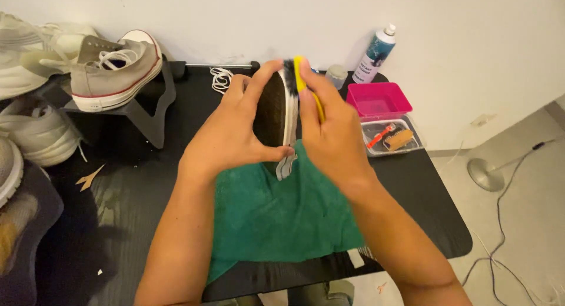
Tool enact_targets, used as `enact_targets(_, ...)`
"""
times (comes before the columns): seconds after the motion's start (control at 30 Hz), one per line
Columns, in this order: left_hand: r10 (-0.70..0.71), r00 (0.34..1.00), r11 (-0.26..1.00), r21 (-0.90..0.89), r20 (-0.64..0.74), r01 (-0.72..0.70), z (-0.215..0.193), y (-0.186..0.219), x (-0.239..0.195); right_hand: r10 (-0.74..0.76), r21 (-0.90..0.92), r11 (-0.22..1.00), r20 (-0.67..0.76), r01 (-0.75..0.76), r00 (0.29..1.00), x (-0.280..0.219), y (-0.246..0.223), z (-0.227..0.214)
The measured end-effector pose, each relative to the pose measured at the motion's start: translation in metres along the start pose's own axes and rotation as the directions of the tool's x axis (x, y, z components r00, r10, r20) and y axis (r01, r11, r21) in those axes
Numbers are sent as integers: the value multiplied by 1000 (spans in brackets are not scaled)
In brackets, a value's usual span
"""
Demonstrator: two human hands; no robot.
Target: The person cleans a white high-top sneaker using a yellow brush. They scrub the rubber toe cap, the white midsole, the brown outsole, and the canvas upper, rotating the shoe to access different areas.
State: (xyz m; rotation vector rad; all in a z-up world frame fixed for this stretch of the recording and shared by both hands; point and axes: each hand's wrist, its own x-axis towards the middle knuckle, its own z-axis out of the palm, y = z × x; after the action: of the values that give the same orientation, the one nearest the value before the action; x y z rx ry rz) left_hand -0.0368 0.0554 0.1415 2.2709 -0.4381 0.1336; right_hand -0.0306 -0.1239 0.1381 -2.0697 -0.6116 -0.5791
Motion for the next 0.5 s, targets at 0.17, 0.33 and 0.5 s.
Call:
enact_targets(0.17,-14,1000,1000,-21,6,14,-8,-5,-2,83,-49,996,45,-81,996,-45,1,3)
enact_targets(0.33,-56,998,998,-41,31,57,-11,-3,-1,129,28,991,40,-130,991,-58,11,8)
enact_targets(0.5,46,998,999,-15,44,-45,0,8,0,27,14,1000,-75,-26,997,-13,-3,-3)
